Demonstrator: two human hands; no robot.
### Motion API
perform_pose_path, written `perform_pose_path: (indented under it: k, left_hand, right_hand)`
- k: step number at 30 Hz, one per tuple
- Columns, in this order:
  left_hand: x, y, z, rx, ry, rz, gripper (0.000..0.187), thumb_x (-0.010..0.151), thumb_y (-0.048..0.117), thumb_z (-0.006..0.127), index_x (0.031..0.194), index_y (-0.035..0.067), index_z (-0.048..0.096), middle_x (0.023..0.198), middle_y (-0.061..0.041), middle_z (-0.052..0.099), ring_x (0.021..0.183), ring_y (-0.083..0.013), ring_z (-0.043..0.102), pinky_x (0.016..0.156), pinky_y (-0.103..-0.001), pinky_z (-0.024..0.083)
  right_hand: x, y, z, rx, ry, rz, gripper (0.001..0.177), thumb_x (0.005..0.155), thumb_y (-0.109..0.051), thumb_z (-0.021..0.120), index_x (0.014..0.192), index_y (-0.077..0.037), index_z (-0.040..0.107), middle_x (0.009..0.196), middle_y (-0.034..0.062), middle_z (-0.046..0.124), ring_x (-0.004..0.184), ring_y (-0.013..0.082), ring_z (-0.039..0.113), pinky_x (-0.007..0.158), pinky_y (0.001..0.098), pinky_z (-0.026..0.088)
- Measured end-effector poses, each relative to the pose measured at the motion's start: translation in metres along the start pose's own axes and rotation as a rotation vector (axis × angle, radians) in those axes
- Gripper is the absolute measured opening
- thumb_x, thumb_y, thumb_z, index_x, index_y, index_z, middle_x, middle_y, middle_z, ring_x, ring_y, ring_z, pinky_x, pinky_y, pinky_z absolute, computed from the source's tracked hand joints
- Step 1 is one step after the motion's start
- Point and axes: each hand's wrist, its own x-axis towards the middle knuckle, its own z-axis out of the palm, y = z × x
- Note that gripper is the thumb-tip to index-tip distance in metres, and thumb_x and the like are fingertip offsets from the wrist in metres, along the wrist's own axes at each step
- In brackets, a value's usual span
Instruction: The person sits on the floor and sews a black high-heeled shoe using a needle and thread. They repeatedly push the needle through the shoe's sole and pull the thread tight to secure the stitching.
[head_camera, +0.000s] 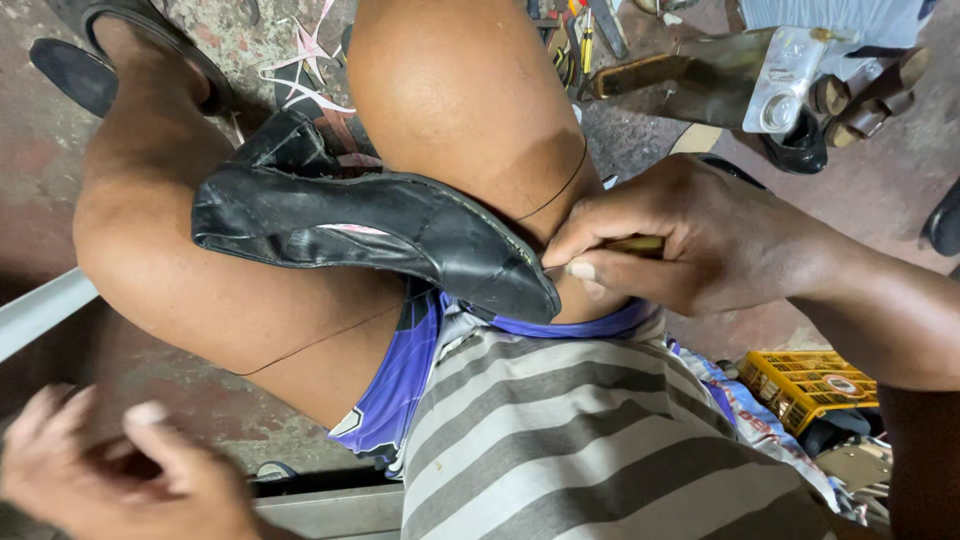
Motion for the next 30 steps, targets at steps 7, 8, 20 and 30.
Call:
perform_pose_path:
  k: [7,8,20,30]
  left_hand:
    - [-0.006,0.011,0.055,-0.034,-0.196,-0.093,0.029,0.091,0.014,0.084,0.115,0.005,0.07,0.089,-0.007,0.068,0.078,-0.0176,0.065,0.074,-0.028,0.053]
    - [-0.011,0.003,0.052,-0.156,-0.165,-0.131,0.02,0.096,0.013,0.081,0.11,0.006,0.069,0.089,-0.007,0.069,0.077,-0.0173,0.064,0.074,-0.027,0.053]
    - [0.023,0.013,0.066,-0.781,-0.267,-0.457,0.023,0.11,0.023,0.055,0.11,0.002,0.066,0.083,-0.004,0.058,0.069,-0.0081,0.048,0.058,-0.02,0.037]
    - [0.066,0.011,0.085,-0.479,-0.68,-0.136,0.019,0.091,0.001,0.07,0.074,0.002,0.061,0.068,0.001,0.062,0.063,-0.0053,0.056,0.059,-0.023,0.047]
  right_hand:
    - [0.008,0.0,-0.001,0.115,0.06,-0.145,0.017,0.09,-0.011,0.069,0.106,-0.008,0.075,0.086,0.0026,0.081,0.072,0.0085,0.075,0.065,0.0253,0.055]
    - [0.008,0.003,-0.002,0.146,0.048,-0.186,0.018,0.092,-0.009,0.067,0.108,-0.006,0.074,0.093,0.0036,0.081,0.081,0.0095,0.076,0.072,0.0256,0.057]
    - [0.008,0.006,-0.006,0.155,0.002,-0.32,0.026,0.098,-0.013,0.059,0.12,-0.005,0.071,0.108,0.0086,0.079,0.098,0.017,0.077,0.085,0.0327,0.06]
    - [-0.018,-0.013,0.004,-0.25,0.133,-0.111,0.02,0.098,-0.018,0.064,0.115,-0.012,0.071,0.092,0.0008,0.076,0.071,0.015,0.073,0.056,0.0349,0.058]
